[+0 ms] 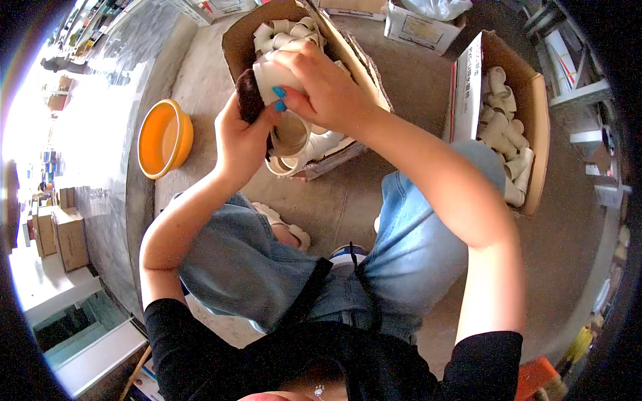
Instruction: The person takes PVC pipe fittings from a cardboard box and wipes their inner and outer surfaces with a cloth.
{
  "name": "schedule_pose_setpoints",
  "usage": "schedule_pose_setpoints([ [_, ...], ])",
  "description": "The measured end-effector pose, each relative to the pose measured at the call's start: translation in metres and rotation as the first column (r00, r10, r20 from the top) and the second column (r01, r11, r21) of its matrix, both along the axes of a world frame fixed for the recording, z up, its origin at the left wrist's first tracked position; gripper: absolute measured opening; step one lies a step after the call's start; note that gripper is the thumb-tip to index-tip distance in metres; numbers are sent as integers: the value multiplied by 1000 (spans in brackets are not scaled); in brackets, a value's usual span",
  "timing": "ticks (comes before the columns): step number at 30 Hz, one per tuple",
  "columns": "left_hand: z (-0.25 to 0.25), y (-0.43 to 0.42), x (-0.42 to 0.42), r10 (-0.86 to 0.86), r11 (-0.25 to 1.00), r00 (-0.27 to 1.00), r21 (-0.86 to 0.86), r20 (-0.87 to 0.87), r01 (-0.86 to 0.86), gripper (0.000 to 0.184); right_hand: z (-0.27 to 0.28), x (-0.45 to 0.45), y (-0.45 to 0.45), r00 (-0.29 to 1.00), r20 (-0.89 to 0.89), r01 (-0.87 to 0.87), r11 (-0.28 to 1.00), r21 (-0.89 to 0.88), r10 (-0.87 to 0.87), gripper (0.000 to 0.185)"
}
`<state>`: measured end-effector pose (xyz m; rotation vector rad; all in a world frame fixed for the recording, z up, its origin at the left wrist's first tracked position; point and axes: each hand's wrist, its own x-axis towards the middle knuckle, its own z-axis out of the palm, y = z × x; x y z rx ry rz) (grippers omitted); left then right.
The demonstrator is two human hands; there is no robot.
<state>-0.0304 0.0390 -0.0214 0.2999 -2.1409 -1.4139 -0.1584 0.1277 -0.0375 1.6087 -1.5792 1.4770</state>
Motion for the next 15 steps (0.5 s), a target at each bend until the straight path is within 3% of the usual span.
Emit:
schedule_pose_setpoints([
  [2,-1,4,2,21,994,999,-107,-43,-25,17,2,-1,4,981,180,-84,994,75,70,20],
  [4,-3,3,1,-31,923,984,-384,-176,-40,18,12,8,2,888,445,-175,981,88,119,24],
  [6,2,-2,2,-146,758,958,-650,-248,-53,20,20,5,1,735,657,-348,925,150,170,32],
  [8,0,-12,5,-245,611,941,-791,-233,-36,24,21,-2,-3,607,765,-505,848,161,216,37],
  [11,5,-17,7,-325,339,924,-937,-200,-83,25,25,-9,-1,338,937,-670,722,173,89,36],
  [13,11,-19,7,-331,279,913,-949,-239,-147,26,22,-9,1,209,973,-678,731,74,95,35],
  [15,19,-15,7,-260,394,926,-906,-272,-155,19,17,-9,1,135,985,-647,762,5,109,35],
])
